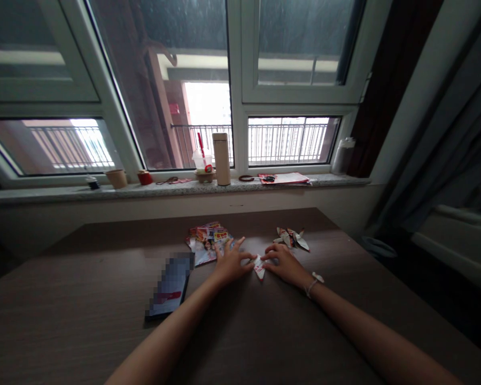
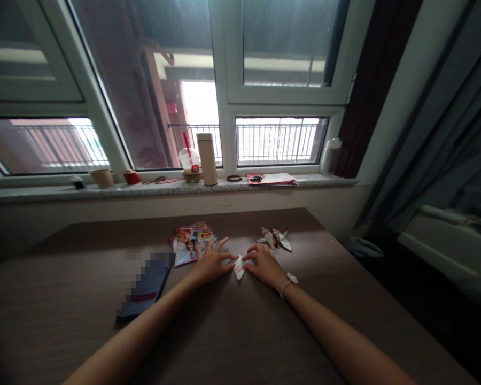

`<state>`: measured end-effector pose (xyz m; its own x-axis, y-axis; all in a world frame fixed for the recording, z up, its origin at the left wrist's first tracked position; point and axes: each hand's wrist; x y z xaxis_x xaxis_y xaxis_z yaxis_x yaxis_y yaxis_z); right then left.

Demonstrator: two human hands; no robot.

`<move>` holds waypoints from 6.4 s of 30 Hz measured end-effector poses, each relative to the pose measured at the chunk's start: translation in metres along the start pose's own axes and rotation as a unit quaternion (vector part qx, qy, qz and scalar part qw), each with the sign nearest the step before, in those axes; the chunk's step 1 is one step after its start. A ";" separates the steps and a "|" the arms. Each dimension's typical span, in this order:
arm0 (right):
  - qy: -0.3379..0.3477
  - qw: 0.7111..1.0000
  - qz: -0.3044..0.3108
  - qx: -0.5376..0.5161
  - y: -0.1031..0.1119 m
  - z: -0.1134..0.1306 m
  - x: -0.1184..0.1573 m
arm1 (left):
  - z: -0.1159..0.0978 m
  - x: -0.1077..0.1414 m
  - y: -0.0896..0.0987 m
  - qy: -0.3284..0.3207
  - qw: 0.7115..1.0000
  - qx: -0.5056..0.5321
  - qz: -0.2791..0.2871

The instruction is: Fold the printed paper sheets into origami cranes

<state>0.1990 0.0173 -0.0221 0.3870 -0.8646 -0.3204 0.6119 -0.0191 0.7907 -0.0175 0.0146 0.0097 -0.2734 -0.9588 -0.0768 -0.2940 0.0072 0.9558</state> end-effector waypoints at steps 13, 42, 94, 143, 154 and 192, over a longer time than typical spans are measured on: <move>-0.012 0.998 -0.029 0.048 -0.001 0.010 -0.004 | -0.002 0.001 -0.008 -0.007 0.996 -0.030 -0.080; 0.003 1.000 0.014 0.000 0.001 0.009 0.003 | 0.004 0.008 0.000 0.016 1.000 -0.016 -0.005; -0.039 0.999 -0.008 0.008 0.000 0.010 -0.009 | 0.002 -0.005 0.002 0.022 1.000 0.020 0.009; 0.031 0.999 0.025 0.030 0.006 0.010 0.005 | 0.006 0.008 0.009 -0.003 1.000 -0.003 0.026; 0.018 0.999 0.043 -0.006 0.006 0.005 0.005 | 0.013 0.005 0.005 -0.003 0.999 0.039 0.013; 0.009 0.998 -0.053 0.043 -0.007 0.012 -0.005 | 0.002 0.001 -0.010 0.031 0.993 0.067 -0.095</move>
<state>0.1845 0.0153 -0.0201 0.3349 -0.8466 -0.4136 0.5892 -0.1543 0.7931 -0.0164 0.0138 0.0001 -0.1454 -0.9621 -0.2306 -0.4559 -0.1416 0.8787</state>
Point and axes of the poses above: each hand's wrist, its own x-axis away from the middle knuckle, its own y-axis out of the back of the hand, z = x × y, and after that the axes turned 4 degrees about y, right-handed
